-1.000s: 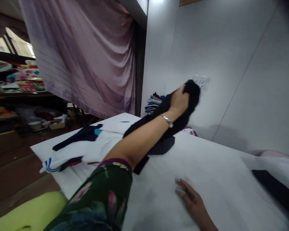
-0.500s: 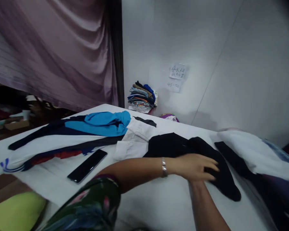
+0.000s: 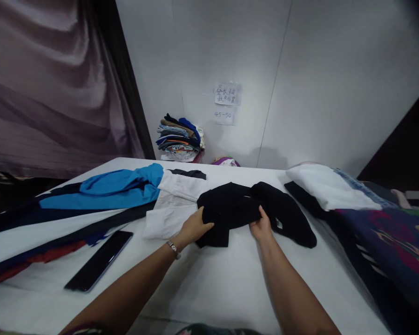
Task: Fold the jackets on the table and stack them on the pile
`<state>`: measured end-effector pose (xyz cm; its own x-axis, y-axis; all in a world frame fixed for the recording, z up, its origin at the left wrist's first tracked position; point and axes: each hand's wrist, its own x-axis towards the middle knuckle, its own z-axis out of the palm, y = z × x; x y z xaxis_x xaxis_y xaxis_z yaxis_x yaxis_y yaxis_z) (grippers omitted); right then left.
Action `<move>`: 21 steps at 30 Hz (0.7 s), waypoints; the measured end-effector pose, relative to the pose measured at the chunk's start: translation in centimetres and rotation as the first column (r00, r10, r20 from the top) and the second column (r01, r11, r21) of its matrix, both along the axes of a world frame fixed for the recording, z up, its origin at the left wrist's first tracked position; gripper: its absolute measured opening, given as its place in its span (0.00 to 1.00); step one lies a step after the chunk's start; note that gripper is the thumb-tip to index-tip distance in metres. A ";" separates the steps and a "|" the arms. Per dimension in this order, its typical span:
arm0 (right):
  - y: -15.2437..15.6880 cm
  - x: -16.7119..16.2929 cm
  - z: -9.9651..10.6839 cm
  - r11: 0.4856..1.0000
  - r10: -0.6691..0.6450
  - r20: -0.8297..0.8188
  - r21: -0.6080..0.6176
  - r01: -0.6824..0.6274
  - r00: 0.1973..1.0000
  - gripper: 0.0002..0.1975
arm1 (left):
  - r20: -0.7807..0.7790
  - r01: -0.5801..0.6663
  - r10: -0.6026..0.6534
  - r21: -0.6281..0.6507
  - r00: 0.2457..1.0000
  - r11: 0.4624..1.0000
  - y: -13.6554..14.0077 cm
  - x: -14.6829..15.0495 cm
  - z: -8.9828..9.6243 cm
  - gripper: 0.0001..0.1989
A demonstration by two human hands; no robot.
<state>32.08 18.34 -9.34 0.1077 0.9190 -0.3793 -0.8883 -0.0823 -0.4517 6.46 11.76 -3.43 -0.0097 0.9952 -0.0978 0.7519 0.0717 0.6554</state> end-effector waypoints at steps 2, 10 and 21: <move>-0.1 0.1 0.1 1.000 -0.002 -0.004 0.001 0.002 1.000 0.08 | 0.085 -0.051 0.051 -0.007 0.995 0.999 0.4 1.0 0.8 0.38; -0.9 0.2 0.8 0.995 -0.005 -0.071 0.098 0.012 0.997 0.09 | 0.840 0.013 0.026 -0.039 0.543 0.999 2.7 -1.0 12.9 0.15; -1.7 -0.5 2.1 0.993 0.011 -0.001 0.122 -0.011 1.000 0.15 | 0.777 -0.235 0.148 -0.001 0.612 0.972 10.1 -0.3 17.7 0.10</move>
